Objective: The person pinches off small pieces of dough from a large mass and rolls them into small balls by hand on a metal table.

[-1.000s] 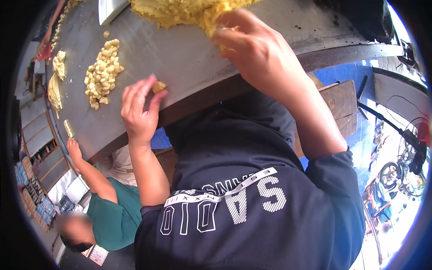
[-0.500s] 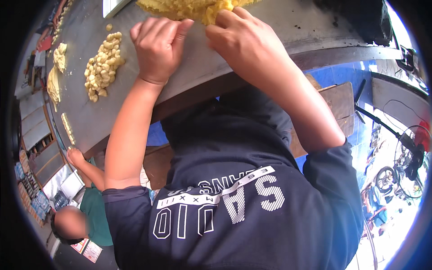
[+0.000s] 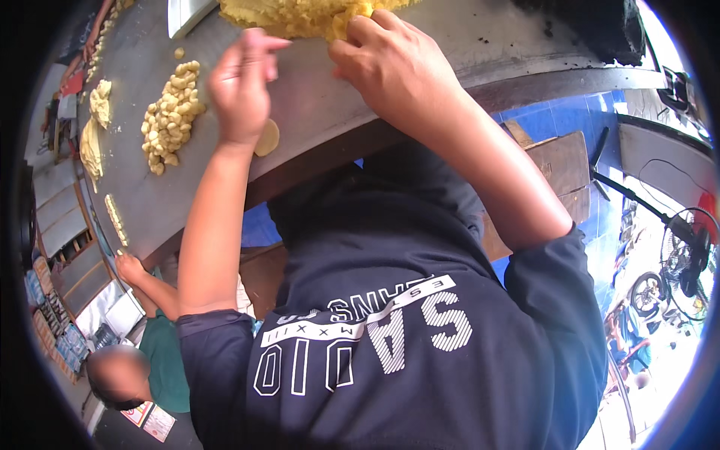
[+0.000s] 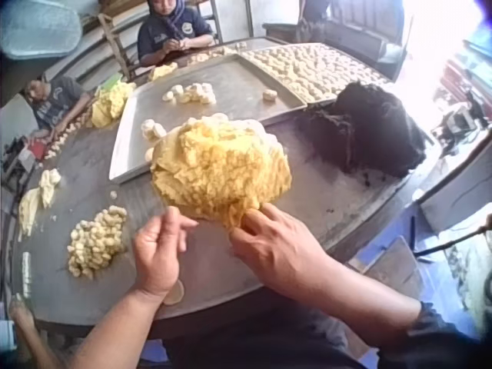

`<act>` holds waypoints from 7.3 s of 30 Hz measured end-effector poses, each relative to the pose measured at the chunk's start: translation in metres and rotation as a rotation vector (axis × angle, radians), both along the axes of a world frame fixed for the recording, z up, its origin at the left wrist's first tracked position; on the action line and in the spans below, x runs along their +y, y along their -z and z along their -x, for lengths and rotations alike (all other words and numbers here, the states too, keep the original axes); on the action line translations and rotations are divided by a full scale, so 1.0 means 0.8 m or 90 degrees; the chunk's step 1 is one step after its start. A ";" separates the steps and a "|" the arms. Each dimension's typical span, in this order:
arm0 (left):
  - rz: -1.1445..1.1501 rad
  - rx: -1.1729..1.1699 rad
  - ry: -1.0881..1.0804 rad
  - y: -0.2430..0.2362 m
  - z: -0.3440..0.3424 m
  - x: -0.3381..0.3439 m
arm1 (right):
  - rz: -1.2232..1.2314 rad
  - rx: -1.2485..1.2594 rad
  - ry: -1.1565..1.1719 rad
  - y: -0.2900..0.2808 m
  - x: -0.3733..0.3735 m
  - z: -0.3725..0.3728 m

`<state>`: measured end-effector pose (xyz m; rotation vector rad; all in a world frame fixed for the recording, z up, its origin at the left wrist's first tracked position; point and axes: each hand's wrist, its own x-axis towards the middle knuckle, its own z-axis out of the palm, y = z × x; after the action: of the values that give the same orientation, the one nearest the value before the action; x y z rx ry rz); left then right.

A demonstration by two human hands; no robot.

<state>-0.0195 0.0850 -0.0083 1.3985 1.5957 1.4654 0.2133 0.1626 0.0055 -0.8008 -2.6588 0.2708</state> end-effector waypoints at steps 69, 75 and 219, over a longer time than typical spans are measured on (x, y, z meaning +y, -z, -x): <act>0.040 -0.036 0.164 -0.005 -0.004 -0.107 | 0.144 0.241 -0.040 0.017 -0.031 0.005; 0.138 -0.121 0.092 -0.010 -0.010 -0.110 | 0.209 0.288 -0.039 0.012 -0.030 0.002; 0.122 0.556 -0.078 -0.035 0.024 -0.138 | 0.041 0.170 -0.119 0.003 -0.006 -0.010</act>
<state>-0.0390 -0.0256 0.0201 1.9863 2.2820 0.7256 0.2213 0.1582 0.0033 -0.4946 -2.4824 0.4784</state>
